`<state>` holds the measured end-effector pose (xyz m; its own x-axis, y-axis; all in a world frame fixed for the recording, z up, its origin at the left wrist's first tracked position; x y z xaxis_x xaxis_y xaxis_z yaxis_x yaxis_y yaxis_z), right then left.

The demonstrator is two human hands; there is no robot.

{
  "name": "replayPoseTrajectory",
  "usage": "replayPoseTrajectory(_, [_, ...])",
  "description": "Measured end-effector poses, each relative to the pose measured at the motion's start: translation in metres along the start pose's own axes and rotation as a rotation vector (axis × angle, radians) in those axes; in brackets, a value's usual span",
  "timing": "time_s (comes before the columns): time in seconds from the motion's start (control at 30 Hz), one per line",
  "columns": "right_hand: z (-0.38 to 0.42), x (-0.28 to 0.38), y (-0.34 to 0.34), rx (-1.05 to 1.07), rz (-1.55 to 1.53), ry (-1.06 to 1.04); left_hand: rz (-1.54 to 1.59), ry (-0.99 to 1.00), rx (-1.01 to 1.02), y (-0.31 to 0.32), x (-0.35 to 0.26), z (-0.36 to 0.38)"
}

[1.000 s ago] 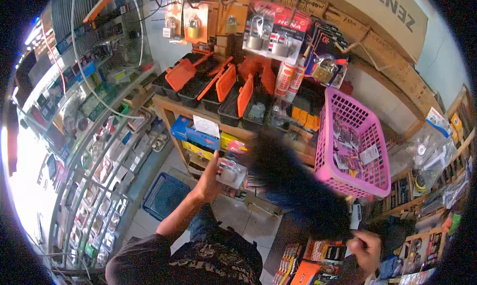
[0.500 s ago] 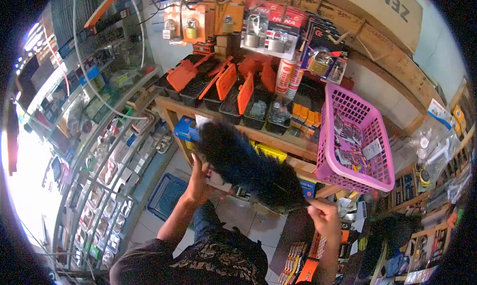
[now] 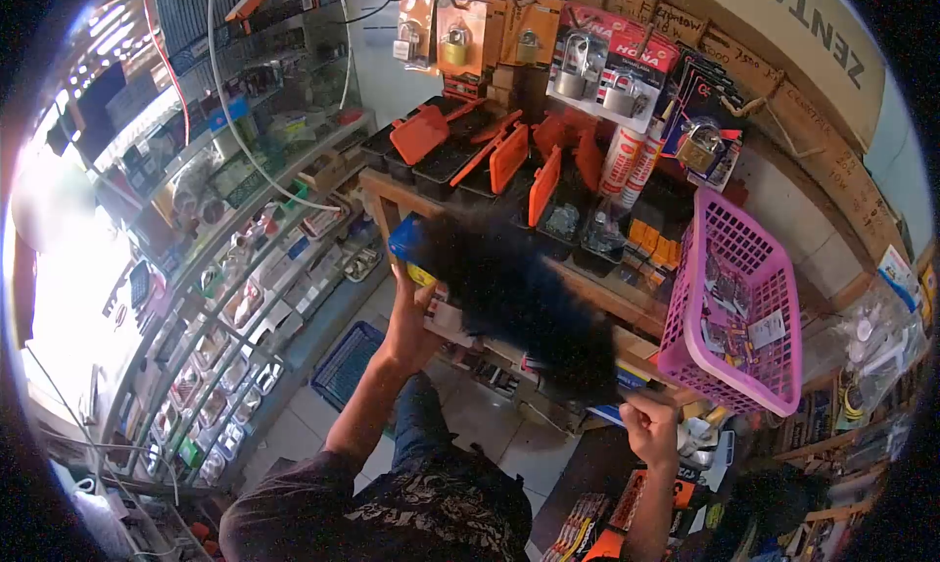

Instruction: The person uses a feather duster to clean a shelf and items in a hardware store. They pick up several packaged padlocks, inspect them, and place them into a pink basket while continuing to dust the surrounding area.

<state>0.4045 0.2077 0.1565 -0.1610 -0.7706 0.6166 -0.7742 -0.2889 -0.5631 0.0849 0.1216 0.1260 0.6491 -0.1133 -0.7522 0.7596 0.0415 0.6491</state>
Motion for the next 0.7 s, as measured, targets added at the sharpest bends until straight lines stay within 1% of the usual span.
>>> replayPoseTrajectory(0.03, [0.0, 0.002, 0.001, 0.019, 0.01, -0.003, 0.124, 0.144, -0.409, -0.024, 0.001, -0.001])
replayPoseTrajectory(0.07, [-0.003, 0.006, 0.003, 0.039, 0.022, -0.008, 0.123, 0.146, -0.409, -0.021, -0.003, 0.003])
replayPoseTrajectory(0.1, [-0.004, 0.007, 0.004, 0.04, 0.021, -0.009, 0.073, 0.108, -0.344, -0.014, -0.004, 0.004])
replayPoseTrajectory(0.13, [-0.004, 0.005, 0.0, -0.005, 0.019, 0.011, 0.023, 0.068, -0.279, -0.009, -0.004, 0.005])
replayPoseTrajectory(0.17, [-0.003, 0.003, -0.003, -0.048, 0.016, 0.032, 0.025, 0.067, -0.282, -0.017, -0.004, 0.008])
replayPoseTrajectory(0.2, [-0.003, 0.003, -0.003, -0.047, 0.015, 0.032, -0.009, 0.043, -0.155, -0.017, -0.003, 0.005])
replayPoseTrajectory(0.23, [-0.004, 0.004, 0.004, 0.039, 0.005, -0.003, -0.045, 0.02, -0.027, -0.014, 0.0, 0.003])
replayPoseTrajectory(0.27, [-0.004, 0.005, 0.011, 0.126, -0.005, -0.038, -0.046, 0.022, -0.028, -0.017, 0.001, 0.001])
replayPoseTrajectory(0.3, [-0.001, 0.0, 0.007, 0.097, 0.006, 0.009, -0.011, 0.061, -0.078, -0.024, 0.0, -0.001])
replayPoseTrajectory(0.33, [0.001, -0.002, 0.01, 0.1, 0.004, 0.006, 0.026, 0.099, -0.13, -0.03, -0.001, -0.001])
replayPoseTrajectory(0.37, [0.004, -0.004, 0.014, 0.107, -0.007, 0.012, 0.029, 0.101, -0.135, -0.027, -0.001, 0.0])
replayPoseTrajectory(0.4, [0.005, -0.005, 0.017, 0.112, -0.018, 0.018, 0.073, 0.095, -0.209, -0.03, -0.002, 0.0])
replayPoseTrajectory(0.43, [0.004, 0.001, 0.026, 0.179, -0.072, -0.025, 0.115, 0.091, -0.281, -0.033, -0.004, 0.001])
replayPoseTrajectory(0.47, [0.003, 0.001, 0.027, 0.179, -0.074, -0.03, 0.114, 0.096, -0.283, -0.029, -0.007, 0.001])
replayPoseTrajectory(0.53, [0.004, -0.007, 0.018, 0.046, -0.045, 0.037, 0.159, 0.192, -0.31, -0.025, -0.019, 0.006])
replayPoseTrajectory(0.57, [0.001, -0.006, 0.015, 0.031, -0.064, 0.076, 0.16, 0.191, -0.313, -0.023, -0.022, 0.009])
replayPoseTrajectory(0.6, [0.002, -0.004, 0.017, 0.034, -0.066, 0.077, 0.166, 0.14, -0.316, -0.021, -0.02, 0.011])
replayPoseTrajectory(0.63, [0.002, 0.001, 0.023, 0.081, -0.106, 0.034, 0.171, 0.09, -0.317, -0.02, -0.017, 0.011])
replayPoseTrajectory(0.67, [0.002, 0.006, 0.03, 0.127, -0.146, -0.011, 0.169, 0.092, -0.319, -0.023, -0.017, 0.01])
replayPoseTrajectory(0.7, [0.005, 0.003, 0.032, 0.097, -0.149, -0.022, 0.175, 0.167, -0.267, -0.025, -0.021, 0.007])
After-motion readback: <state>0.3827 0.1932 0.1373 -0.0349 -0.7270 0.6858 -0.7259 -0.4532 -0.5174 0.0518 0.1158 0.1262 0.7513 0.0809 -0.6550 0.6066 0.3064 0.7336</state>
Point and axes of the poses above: each hand's wrist, its own z-axis away from the middle knuckle, its own y-axis out of the palm, x = y × z, the point moved 9 cm from there along -z, towards the middle knuckle, and after that the axes turned 10 degrees about -y, right-handed, at the moved point
